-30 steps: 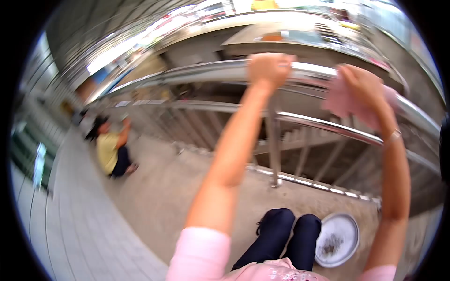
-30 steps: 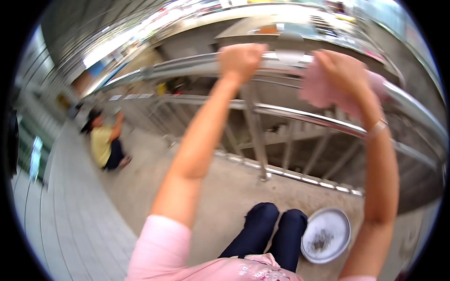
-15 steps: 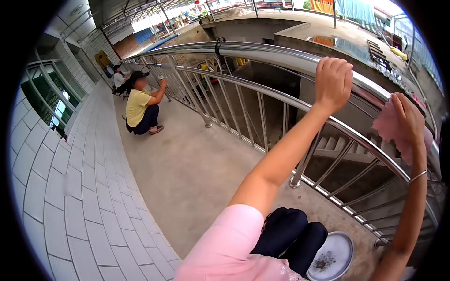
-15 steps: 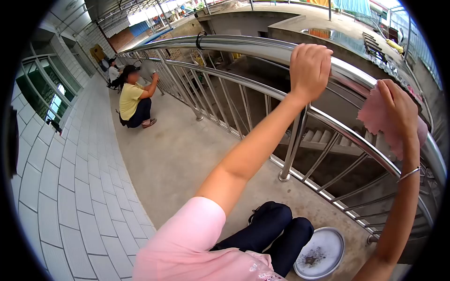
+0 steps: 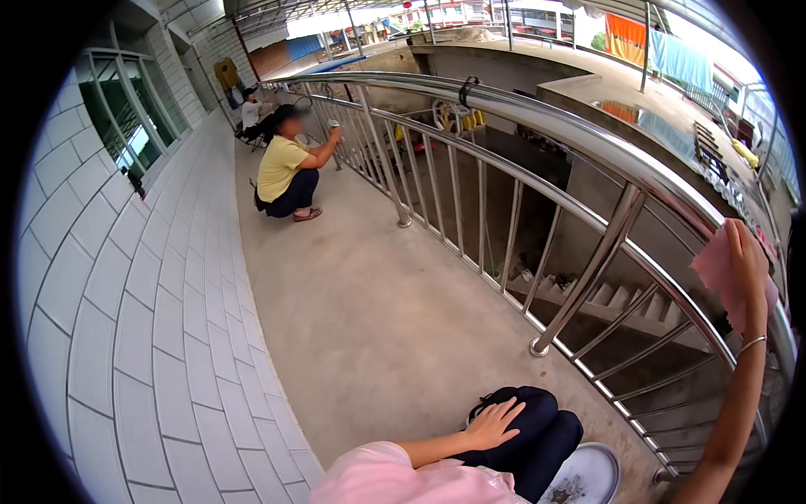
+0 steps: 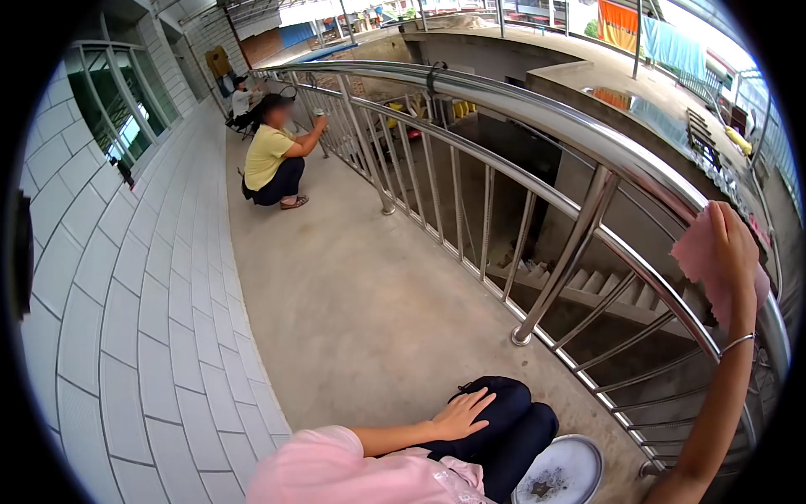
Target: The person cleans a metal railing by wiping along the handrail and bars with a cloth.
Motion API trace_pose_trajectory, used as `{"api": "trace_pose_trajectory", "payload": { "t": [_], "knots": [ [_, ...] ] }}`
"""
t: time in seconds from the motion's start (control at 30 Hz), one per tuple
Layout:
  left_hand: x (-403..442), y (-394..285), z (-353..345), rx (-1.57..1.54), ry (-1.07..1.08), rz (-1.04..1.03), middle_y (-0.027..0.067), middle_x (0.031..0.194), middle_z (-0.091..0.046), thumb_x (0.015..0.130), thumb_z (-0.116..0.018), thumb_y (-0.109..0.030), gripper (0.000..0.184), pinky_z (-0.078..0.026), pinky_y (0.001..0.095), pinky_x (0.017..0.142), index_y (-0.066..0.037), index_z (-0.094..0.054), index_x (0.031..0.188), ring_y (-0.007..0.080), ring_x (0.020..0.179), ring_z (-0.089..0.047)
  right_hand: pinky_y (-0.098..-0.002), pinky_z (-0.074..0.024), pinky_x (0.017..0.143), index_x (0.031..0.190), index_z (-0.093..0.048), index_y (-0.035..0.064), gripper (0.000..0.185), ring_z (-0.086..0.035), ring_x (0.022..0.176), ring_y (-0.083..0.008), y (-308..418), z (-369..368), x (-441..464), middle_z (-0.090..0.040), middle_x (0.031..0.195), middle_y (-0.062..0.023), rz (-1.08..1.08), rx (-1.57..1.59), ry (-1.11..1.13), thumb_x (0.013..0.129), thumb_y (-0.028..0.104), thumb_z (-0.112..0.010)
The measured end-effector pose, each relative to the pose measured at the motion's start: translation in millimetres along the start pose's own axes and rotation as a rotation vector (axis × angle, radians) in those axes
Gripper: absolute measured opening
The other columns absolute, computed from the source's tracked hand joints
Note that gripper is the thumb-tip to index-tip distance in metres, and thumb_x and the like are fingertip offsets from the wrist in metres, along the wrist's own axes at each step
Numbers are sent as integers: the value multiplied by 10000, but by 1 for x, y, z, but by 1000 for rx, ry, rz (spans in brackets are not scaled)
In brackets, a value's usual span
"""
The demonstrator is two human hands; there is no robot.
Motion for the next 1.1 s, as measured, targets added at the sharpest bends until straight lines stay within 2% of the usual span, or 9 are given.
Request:
{"api": "trace_pose_trajectory", "payload": {
  "t": [0.07, 0.27, 0.3, 0.33, 0.43, 0.47, 0.53, 0.77, 1.1],
  "knots": [
    [-7, 5, 3, 105, 0, -50, 230, 1507, -286, 919, -577, -325, 716, -306, 474, 1093, -74, -241, 1500, 379, 1339, -364, -400, -434, 895, 1144, -596, 84, 435, -586, 1069, -344, 9, 9, 1, -629, 1121, -156, -51, 37, 117, 996, 439, -392],
    [-27, -11, 18, 154, 30, -112, 245, 1549, -165, 873, -636, -288, 806, -282, 530, 1095, -101, -194, 1520, 392, 1385, -287, -483, -481, 730, 1053, -679, 110, 451, -632, 867, -371, -8, 6, -16, -694, 926, -130, 231, -150, -384, 968, 455, -402],
    [-33, -11, 18, 142, 48, -87, 249, 1558, -121, 861, -649, -283, 841, -281, 557, 1086, -108, -169, 1528, 390, 1411, -238, -388, -495, 603, 1065, -635, 57, 316, -624, 665, -284, -34, 2, -16, -678, 844, -143, 485, -411, -535, 974, 283, -435],
    [-38, -10, 18, 142, 48, -84, 249, 1558, -121, 861, -649, -283, 841, -281, 557, 1086, -108, -169, 1528, 390, 1411, -238, -388, -495, 603, 1065, -635, 57, 316, -624, 665, -284, -47, 2, -22, -678, 844, -143, 486, -409, -534, 974, 283, -435],
    [-50, -7, 24, 167, 31, -63, 236, 1564, -115, 865, -646, -290, 840, -288, 565, 1081, -134, -162, 1534, 381, 1420, -225, -413, -390, 1007, 1245, -559, 82, 466, -506, 1216, -365, -69, 17, -46, -574, 1257, -189, 15, -452, -205, 974, 447, -455],
    [-51, -5, 28, 164, 39, -57, 227, 1566, -118, 867, -644, -298, 837, -282, 556, 1089, -149, -163, 1536, 375, 1422, -223, -413, -390, 1007, 1245, -559, 82, 466, -506, 1216, -365, -71, 24, -49, -574, 1257, -189, 13, -457, -205, 974, 447, -455],
    [-51, -2, 30, 154, 50, -51, 219, 1568, -120, 869, -642, -306, 835, -276, 548, 1097, -164, -163, 1538, 369, 1424, -222, -421, -326, 1091, 1345, -494, 81, 538, -406, 1327, -372, -47, 42, -53, -491, 1374, -204, -110, -316, 55, 943, 437, -533],
    [-49, 3, 19, 134, 5, -95, 206, 1558, -153, 883, -625, -332, 792, -273, 498, 1116, -170, -199, 1530, 363, 1419, -225, -413, -320, 1103, 1399, -448, 106, 597, -389, 1351, -345, -71, 39, -68, -460, 1413, -175, 3, -364, -53, 889, 360, -627],
    [-46, 5, 17, 93, -43, -155, 206, 1536, -211, 865, -640, -326, 767, -293, 491, 1113, -164, -263, 1513, 387, 1377, -289, -400, -376, 1073, 1417, -430, 131, 796, -455, 1289, -349, -97, 52, -87, -501, 1383, -133, 19, -181, -74, 686, 93, -743]
  ]
}}
Point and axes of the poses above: each hand's wrist, its own x-axis towards the middle knuckle, its own z-axis out of the back of the hand, y = z × x, the point moved 1 cm from there along x, towards the middle knuckle
